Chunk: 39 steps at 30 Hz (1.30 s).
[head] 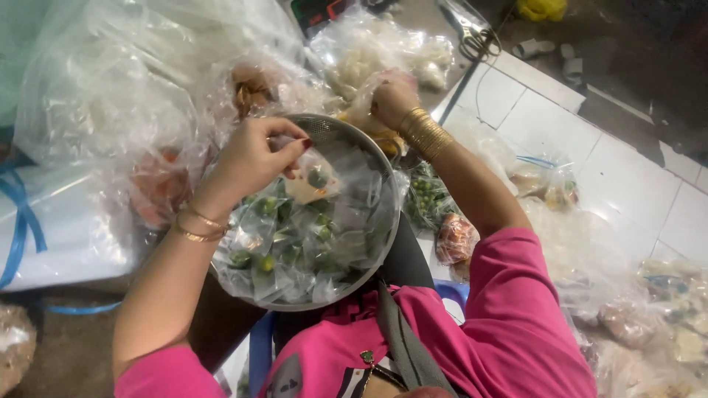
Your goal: Tying small plastic bags containing food items and placing them into a metal bowl for organization.
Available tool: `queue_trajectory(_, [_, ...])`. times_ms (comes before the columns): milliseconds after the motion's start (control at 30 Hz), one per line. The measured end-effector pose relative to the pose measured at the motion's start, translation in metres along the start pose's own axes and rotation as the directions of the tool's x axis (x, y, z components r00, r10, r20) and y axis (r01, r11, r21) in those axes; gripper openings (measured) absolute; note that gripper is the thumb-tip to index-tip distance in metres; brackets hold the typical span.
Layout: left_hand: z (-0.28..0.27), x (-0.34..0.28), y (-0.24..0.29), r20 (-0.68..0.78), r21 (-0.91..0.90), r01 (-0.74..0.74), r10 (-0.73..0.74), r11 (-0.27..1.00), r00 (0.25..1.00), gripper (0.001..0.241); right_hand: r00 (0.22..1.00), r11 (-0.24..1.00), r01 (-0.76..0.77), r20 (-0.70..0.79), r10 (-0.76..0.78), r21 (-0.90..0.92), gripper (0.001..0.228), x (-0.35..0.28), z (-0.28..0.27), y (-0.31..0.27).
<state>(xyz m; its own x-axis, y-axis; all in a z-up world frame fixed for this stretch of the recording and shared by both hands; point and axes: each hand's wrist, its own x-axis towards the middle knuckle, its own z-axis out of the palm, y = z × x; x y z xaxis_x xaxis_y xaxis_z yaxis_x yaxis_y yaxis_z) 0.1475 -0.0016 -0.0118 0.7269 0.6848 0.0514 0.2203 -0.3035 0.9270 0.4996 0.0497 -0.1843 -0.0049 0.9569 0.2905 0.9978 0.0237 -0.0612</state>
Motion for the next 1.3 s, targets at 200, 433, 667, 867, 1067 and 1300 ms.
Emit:
queue_trajectory(200, [0.004,0.003,0.002,-0.079,0.109,-0.020,0.029,0.994,0.996,0.019,0.990,0.958,0.039,-0.141,0.002,0.285,0.010,-0.032,-0.072,-0.016])
queue_trajectory(433, [0.028,0.015,-0.001,-0.169,0.148,-0.252,0.276,0.956,0.946,0.027,0.935,0.660,0.291,-0.352,-0.043,0.693,0.010,-0.091,-0.162,-0.112])
queue_trajectory(667, [0.031,0.019,-0.004,-0.201,0.366,-0.335,0.426,0.868,0.882,0.012,0.898,0.612,0.386,-0.434,-0.076,0.690,0.011,-0.102,-0.168,-0.141])
queue_trajectory(867, [0.032,0.014,0.004,-0.149,0.028,-0.308,0.308,0.951,0.940,0.017,0.833,0.743,0.402,-0.550,-0.055,0.534,0.007,-0.105,-0.175,-0.152])
queue_trajectory(1067, [0.032,0.041,-0.002,-0.244,0.331,-0.480,0.565,0.812,0.788,0.008,0.891,0.635,0.391,-0.447,-0.080,0.666,0.009,-0.137,-0.173,-0.159])
queue_trajectory(1300, [0.024,0.020,0.088,0.120,-0.108,-0.578,0.588,0.809,0.800,0.011,0.844,0.595,0.529,-0.299,-0.446,0.605,0.053,-0.149,-0.121,-0.171])
